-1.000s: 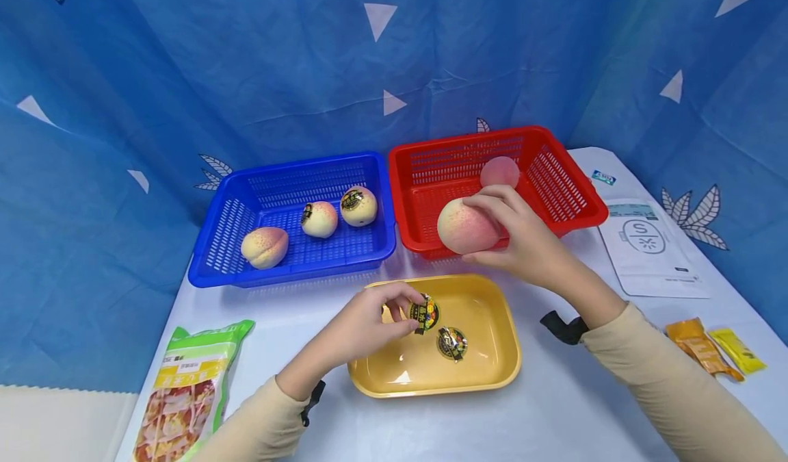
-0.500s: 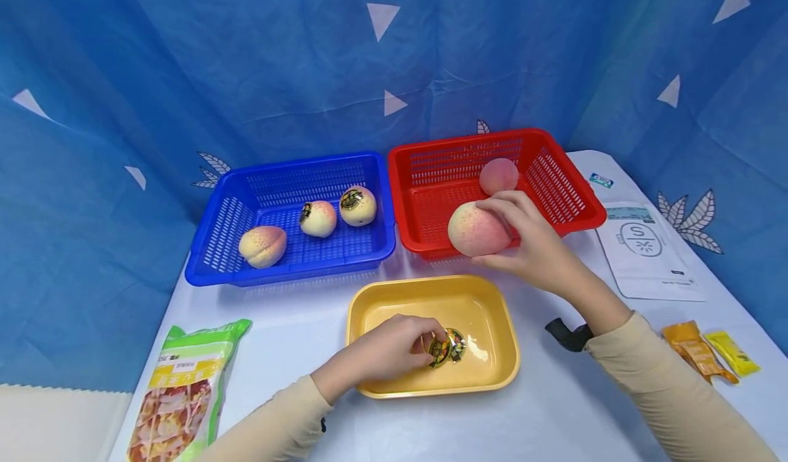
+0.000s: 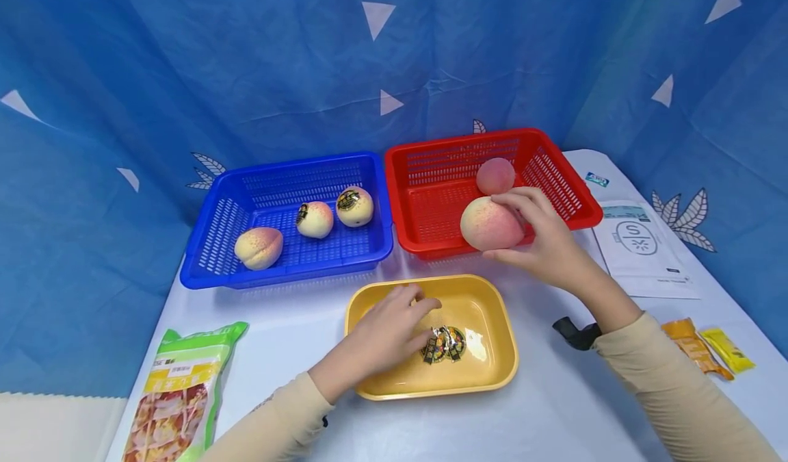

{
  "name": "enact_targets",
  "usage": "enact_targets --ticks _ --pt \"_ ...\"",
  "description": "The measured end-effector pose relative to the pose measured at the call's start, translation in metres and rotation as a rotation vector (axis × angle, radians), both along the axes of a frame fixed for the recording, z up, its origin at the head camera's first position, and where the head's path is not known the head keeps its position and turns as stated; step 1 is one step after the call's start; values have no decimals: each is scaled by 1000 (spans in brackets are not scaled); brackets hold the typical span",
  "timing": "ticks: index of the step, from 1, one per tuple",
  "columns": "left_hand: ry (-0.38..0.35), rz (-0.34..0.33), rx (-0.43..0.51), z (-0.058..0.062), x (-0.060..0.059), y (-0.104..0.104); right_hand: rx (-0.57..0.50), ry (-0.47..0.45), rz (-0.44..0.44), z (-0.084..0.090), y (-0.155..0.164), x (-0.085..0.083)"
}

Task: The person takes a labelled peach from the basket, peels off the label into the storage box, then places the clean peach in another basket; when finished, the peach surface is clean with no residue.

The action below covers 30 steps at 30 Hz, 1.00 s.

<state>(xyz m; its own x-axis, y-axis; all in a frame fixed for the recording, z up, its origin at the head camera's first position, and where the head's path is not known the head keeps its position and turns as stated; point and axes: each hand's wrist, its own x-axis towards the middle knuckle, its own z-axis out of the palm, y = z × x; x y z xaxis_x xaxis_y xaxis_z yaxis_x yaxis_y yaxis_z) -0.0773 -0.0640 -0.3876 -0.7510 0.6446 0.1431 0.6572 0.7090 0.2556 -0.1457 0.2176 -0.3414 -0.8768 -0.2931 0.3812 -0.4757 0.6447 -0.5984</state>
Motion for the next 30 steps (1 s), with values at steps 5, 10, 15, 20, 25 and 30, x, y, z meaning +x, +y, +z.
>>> enact_targets --ticks 5,10,15,20,25,30 --pt "172 119 136 17 -21 -10 -37 -33 -69 1 14 -7" --pt "144 283 217 27 -41 -16 -51 -87 -160 -2 30 -24" --pt "28 352 227 29 -56 -15 -52 -171 -217 -12 49 -48" --pt "-61 388 202 21 -65 -12 -29 -281 -234 -20 62 -72" --pt "-60 392 157 13 -69 -7 104 -368 -205 -23 67 -93" --pt "-24 398 152 12 -69 -5 218 -441 -160 -25 68 -109"
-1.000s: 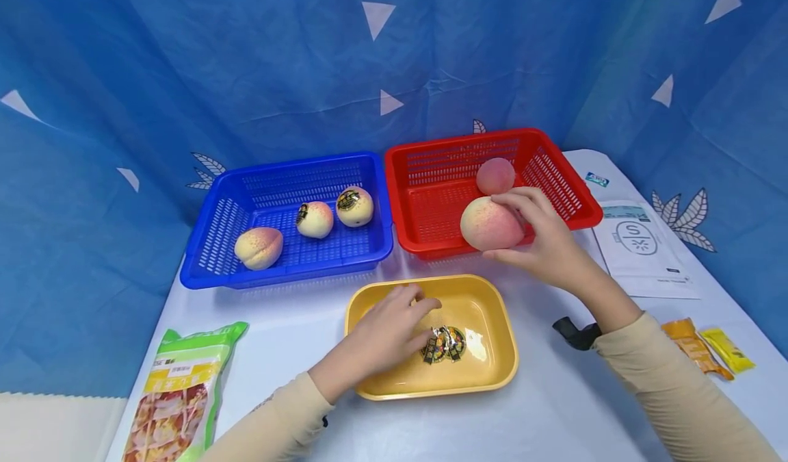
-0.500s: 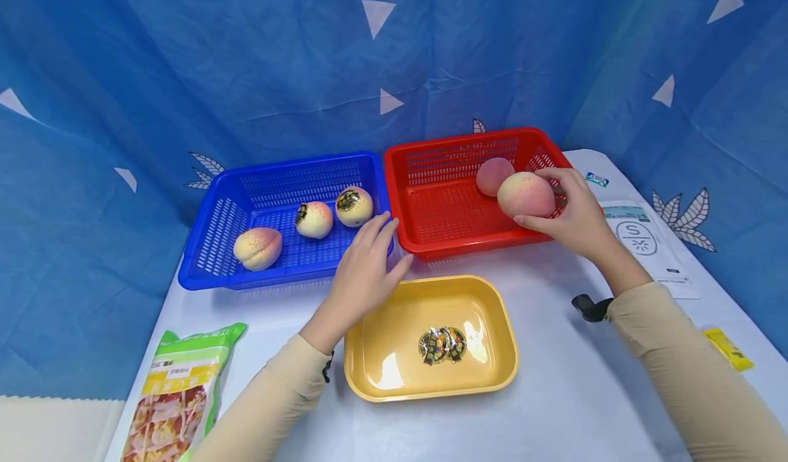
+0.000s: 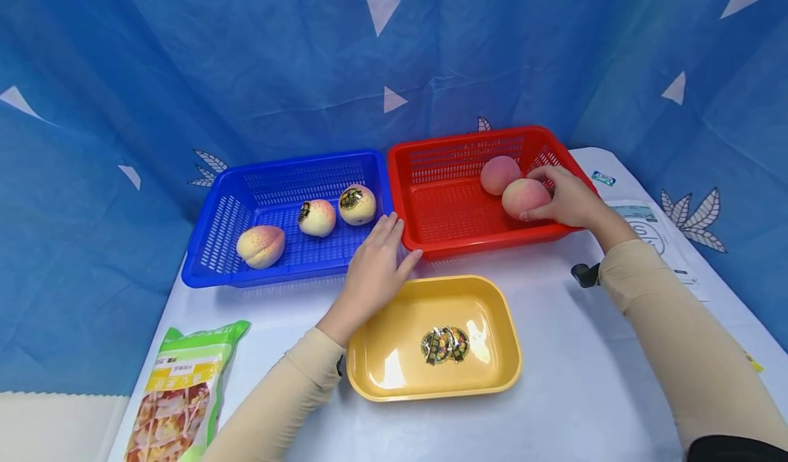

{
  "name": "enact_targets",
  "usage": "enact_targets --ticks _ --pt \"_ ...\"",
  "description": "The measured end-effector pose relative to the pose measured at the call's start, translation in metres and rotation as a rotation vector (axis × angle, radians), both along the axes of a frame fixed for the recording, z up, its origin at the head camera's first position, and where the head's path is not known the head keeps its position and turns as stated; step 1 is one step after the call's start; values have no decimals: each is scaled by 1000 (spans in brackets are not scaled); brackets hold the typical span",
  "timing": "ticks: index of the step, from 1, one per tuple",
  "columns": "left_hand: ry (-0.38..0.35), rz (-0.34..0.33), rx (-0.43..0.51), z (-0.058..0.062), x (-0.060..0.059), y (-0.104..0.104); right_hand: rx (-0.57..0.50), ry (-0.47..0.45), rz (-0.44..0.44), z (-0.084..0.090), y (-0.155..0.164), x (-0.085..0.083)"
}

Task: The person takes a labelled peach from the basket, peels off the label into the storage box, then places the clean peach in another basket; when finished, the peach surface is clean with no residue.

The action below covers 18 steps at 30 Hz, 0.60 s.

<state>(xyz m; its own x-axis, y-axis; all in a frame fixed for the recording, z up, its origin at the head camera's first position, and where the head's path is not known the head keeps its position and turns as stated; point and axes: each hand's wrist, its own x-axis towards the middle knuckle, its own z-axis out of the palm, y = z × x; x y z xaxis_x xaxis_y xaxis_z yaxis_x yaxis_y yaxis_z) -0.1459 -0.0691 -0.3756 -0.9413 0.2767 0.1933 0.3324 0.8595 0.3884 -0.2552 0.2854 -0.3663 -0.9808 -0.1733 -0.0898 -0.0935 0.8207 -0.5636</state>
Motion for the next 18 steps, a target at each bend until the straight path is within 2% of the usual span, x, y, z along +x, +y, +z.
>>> enact_targets --ticks 6,18 --pt "-12 -1 -3 1 0 -1 20 -86 3 -2 -3 -9" --pt "-39 -3 32 3 -2 -2 20 -143 19 -2 -3 -12"
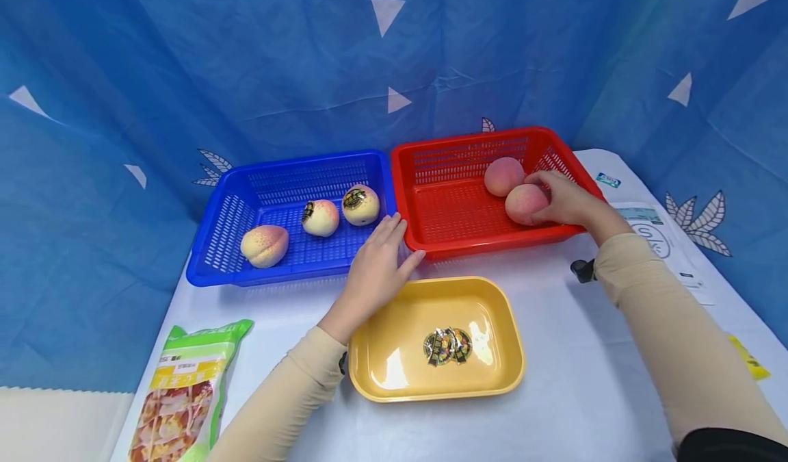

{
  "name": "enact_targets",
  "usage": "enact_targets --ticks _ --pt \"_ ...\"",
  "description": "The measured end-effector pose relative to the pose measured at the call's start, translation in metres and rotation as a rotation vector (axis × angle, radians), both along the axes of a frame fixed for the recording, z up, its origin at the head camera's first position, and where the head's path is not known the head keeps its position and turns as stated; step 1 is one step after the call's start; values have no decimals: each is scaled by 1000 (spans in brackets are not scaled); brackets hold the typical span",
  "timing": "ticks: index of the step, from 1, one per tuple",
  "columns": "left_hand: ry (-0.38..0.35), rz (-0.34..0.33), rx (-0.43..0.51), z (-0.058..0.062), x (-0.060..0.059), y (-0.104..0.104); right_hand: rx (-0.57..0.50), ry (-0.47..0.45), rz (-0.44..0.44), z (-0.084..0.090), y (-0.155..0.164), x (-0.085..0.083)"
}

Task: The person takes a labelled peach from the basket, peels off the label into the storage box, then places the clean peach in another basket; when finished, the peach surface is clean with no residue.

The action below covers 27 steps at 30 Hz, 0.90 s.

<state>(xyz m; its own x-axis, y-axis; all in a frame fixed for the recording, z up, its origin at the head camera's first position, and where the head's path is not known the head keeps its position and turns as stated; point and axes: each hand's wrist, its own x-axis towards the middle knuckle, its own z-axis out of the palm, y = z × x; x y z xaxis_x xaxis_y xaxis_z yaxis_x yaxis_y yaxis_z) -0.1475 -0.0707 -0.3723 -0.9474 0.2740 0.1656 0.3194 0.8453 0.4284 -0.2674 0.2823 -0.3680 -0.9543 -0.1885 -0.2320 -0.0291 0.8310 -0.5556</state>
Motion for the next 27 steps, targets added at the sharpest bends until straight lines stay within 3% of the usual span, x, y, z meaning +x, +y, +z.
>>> enact_targets --ticks 16,21,27 --pt "6 7 68 4 6 -5 21 26 9 18 0 10" --pt "29 46 108 14 15 -25 -1 102 53 29 -18 16" --pt "3 152 122 27 23 -64 -77 227 143 38 -55 25"
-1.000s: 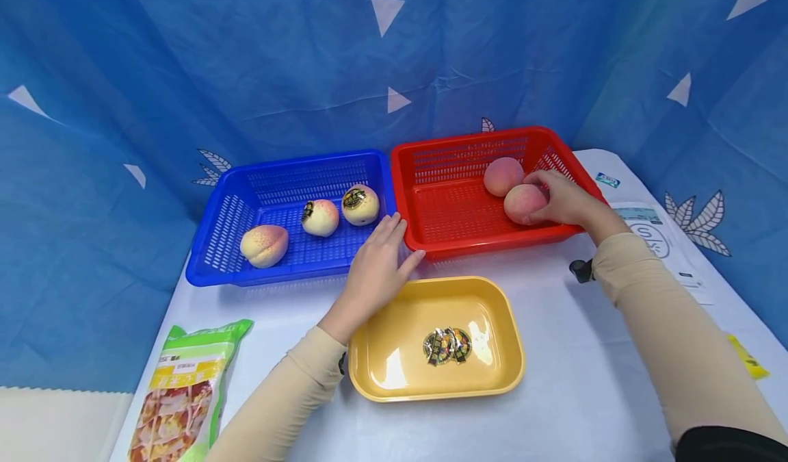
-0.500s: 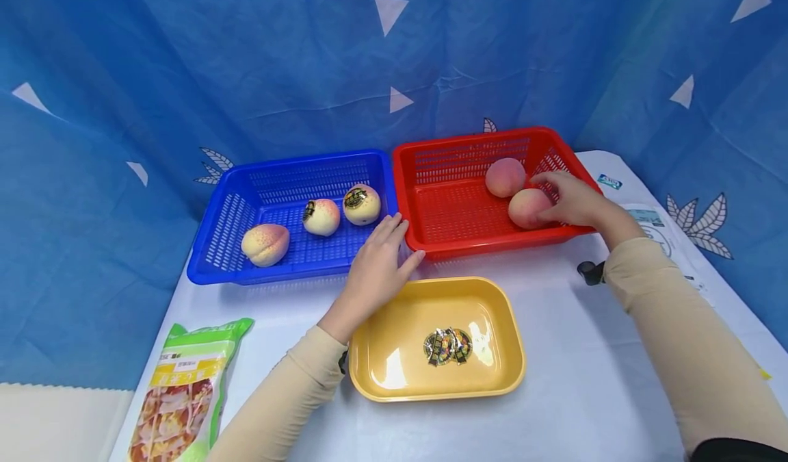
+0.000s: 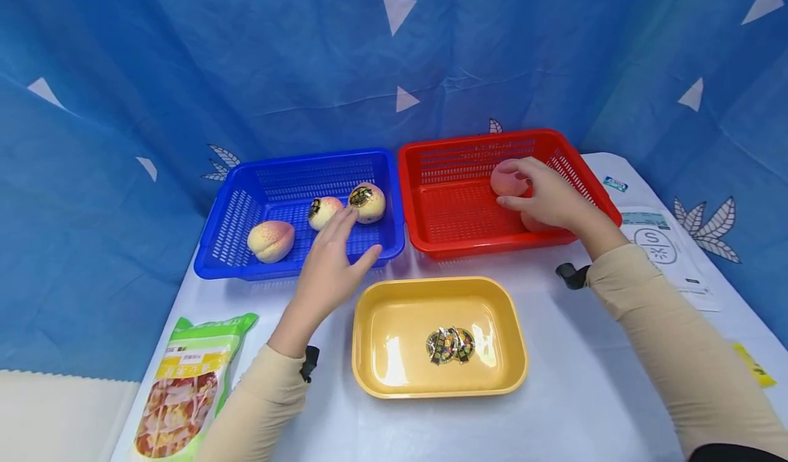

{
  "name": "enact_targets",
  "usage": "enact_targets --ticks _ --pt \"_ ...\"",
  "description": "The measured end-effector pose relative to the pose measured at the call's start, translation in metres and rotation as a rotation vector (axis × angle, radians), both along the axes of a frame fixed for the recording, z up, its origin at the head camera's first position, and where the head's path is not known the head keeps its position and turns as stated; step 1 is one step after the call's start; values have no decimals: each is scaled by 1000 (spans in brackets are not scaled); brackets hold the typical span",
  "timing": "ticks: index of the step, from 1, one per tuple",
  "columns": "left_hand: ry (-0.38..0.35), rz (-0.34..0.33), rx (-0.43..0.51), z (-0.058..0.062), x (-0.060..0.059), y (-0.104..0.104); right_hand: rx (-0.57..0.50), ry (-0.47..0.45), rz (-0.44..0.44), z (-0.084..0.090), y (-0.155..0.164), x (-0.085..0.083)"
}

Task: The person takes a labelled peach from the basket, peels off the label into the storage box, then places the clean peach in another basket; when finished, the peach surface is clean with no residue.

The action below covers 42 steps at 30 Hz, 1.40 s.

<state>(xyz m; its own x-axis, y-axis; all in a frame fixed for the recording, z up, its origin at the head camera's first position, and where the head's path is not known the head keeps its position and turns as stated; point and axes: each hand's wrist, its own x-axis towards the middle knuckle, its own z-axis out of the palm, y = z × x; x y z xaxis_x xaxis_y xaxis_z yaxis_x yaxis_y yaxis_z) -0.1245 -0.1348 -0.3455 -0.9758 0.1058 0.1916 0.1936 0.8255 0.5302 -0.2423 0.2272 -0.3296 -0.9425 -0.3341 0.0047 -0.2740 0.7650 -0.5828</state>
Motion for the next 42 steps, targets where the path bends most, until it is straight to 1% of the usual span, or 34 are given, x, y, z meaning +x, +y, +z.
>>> enact_targets --ticks 3,7,10,15,17,20,23,26,30,35,42 --pt "-31 58 17 3 2 -24 -18 40 67 3 -24 4" --pt "-94 141 16 7 6 -55 -25 78 161 7 -59 10" --pt "-143 209 6 10 9 -76 -30 81 218 10 -86 14" --pt "-193 290 -3 11 14 -104 -37 47 298 15 -131 17" --pt "-201 317 -11 11 15 -114 -46 26 329 16 -149 16" --pt "-216 367 -29 9 16 -126 -58 -2 379 16 -176 15" --pt "-238 407 -45 6 15 -135 -67 -10 429 14 -201 13" --pt "-269 422 -45 1 14 -141 -57 -3 457 9 -225 11" --pt "-301 416 -31 -3 13 -146 -40 -25 481 3 -254 11" --pt "-316 415 -25 -4 14 -148 -44 -66 513 -1 -284 10" --pt "-333 417 -45 -3 13 -150 -38 -81 506 -7 -318 6"
